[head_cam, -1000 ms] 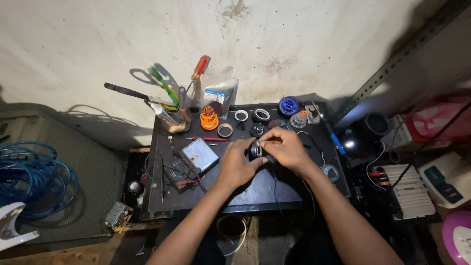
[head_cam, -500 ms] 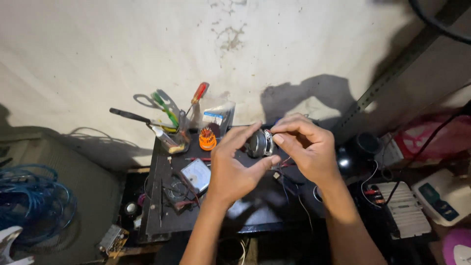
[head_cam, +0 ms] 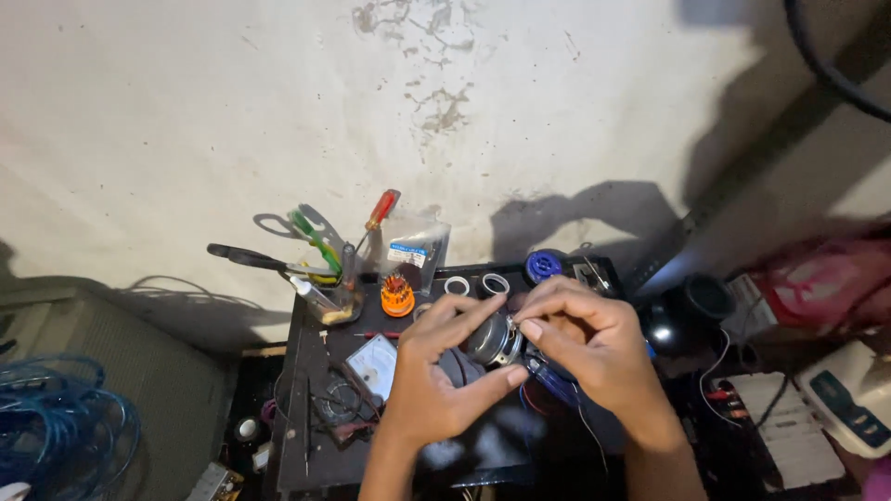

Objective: The person is soldering wires to a small electronic component on a cluttered workbench. They use a soldering iron to heat the connections and apply solder to secure the wires.

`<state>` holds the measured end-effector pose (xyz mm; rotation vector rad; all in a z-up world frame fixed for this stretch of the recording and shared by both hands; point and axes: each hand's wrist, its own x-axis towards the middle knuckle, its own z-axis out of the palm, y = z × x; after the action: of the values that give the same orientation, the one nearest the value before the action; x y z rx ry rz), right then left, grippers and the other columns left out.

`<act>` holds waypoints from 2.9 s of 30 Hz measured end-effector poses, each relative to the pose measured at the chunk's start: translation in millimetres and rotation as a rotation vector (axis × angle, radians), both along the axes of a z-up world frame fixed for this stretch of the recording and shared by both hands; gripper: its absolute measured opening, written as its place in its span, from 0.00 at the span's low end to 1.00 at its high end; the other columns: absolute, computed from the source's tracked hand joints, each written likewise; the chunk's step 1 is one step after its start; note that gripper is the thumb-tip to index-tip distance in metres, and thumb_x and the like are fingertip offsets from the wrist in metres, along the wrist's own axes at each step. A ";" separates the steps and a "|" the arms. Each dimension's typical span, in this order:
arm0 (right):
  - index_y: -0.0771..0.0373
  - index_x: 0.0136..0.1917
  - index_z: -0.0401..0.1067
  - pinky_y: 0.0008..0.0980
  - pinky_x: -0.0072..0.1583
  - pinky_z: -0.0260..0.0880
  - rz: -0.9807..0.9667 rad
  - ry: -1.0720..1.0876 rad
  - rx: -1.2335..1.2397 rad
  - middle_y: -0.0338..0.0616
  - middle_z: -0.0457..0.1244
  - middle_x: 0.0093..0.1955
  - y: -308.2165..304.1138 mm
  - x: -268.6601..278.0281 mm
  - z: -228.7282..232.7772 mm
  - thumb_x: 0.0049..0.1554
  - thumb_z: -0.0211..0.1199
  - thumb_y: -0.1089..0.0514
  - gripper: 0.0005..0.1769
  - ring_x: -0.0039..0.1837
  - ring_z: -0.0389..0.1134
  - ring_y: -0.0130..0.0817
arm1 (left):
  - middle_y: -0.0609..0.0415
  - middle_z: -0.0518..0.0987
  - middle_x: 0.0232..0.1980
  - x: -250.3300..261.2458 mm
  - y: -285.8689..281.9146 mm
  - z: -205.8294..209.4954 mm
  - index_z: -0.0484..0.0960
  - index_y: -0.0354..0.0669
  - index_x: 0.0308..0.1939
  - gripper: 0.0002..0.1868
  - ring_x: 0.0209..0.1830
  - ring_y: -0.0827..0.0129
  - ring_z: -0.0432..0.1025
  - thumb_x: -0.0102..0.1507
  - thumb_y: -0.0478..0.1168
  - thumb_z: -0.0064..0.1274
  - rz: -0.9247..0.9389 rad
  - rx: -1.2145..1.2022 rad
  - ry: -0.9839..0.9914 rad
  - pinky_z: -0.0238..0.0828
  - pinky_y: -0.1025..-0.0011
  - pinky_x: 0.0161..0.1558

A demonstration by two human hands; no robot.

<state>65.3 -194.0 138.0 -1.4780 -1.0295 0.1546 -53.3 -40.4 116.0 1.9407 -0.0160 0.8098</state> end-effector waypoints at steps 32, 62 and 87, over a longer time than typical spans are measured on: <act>0.64 0.38 0.76 0.26 0.46 0.62 -0.018 -0.008 -0.184 0.39 0.65 0.39 11.0 -1.6 -5.0 0.57 0.64 0.63 0.06 0.42 0.64 0.26 | 0.52 0.78 0.44 -7.5 9.7 -8.0 0.81 0.42 0.61 0.34 0.42 0.70 0.73 0.54 0.52 0.68 -0.042 -0.123 -0.028 0.71 0.73 0.46; 0.63 0.42 0.81 0.23 0.39 0.51 0.024 -0.018 -0.257 0.34 0.63 0.36 3.0 0.3 -0.2 0.55 0.67 0.62 0.04 0.33 0.52 0.21 | 0.50 0.79 0.50 -11.9 15.2 -2.8 0.79 0.40 0.63 0.28 0.49 0.66 0.73 0.63 0.50 0.56 -0.203 -0.184 0.038 0.68 0.68 0.52; 0.62 0.43 0.80 0.19 0.42 0.67 0.080 -0.147 -0.257 0.39 0.70 0.40 -1.4 -10.0 7.2 0.52 0.69 0.66 0.04 0.40 0.69 0.22 | 0.47 0.83 0.51 -17.9 21.8 1.5 0.81 0.40 0.59 0.23 0.52 0.62 0.77 0.63 0.45 0.54 -0.292 -0.139 0.056 0.72 0.64 0.56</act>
<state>55.3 -195.4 145.3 -1.7004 -1.2231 0.2462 -71.2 -18.6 117.5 1.7765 -0.1996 0.5478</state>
